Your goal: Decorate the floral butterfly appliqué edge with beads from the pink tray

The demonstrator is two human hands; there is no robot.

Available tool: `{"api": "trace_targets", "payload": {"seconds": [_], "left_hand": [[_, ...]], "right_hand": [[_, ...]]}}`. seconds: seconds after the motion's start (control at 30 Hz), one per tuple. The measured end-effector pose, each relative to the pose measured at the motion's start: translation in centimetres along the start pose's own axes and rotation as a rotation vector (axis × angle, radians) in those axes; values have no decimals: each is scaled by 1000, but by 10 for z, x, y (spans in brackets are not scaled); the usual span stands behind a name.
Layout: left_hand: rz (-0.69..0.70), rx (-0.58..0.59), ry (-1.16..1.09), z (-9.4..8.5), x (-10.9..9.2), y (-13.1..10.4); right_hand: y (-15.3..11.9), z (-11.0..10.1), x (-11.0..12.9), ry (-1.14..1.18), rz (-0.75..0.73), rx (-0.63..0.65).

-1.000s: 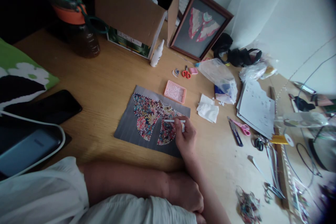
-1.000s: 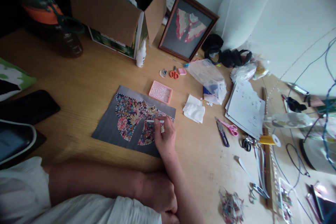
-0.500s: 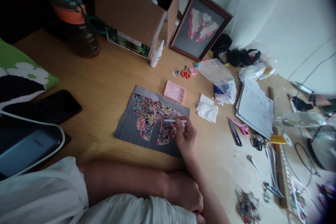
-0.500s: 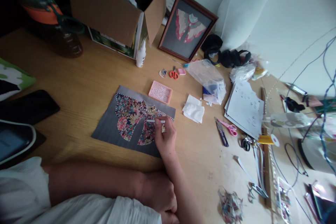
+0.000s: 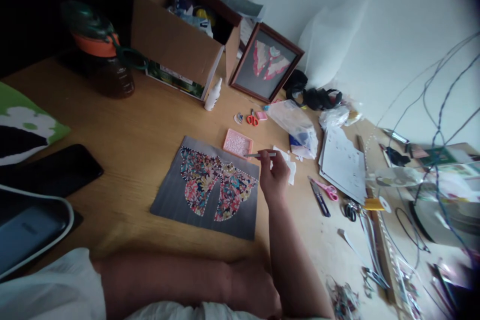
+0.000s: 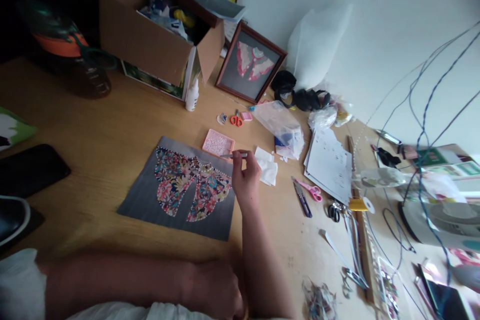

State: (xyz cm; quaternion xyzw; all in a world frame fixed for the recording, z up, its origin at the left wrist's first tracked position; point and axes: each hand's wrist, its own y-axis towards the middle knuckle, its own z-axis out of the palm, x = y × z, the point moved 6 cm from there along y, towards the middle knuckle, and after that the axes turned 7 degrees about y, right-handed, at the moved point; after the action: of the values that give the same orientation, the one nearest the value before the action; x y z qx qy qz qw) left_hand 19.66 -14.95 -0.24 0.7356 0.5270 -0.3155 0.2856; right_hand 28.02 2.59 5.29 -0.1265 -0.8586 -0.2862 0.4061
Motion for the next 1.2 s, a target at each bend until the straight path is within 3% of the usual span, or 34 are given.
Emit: {"api": "trace_targets", "payload": {"seconds": [0.13,0.27,0.5,0.83,1.2], "left_hand": [[-14,149,-40,-4,-2,-1],[-40,202,-29,-11,-5,-2],[-78,225,44,-18,-7,-6],[-62,167,139,-28,-12,-11],[-41,181,194,-13,-11,-4]], "right_hand": [[26,12,-19,-103,1,-9],[28,23,-32,-134,-10,22],[27,27,-37,-180,-42,24],[26,30,-39,-195,-61,38],[24,24,-40,-196,-75,-26]]}}
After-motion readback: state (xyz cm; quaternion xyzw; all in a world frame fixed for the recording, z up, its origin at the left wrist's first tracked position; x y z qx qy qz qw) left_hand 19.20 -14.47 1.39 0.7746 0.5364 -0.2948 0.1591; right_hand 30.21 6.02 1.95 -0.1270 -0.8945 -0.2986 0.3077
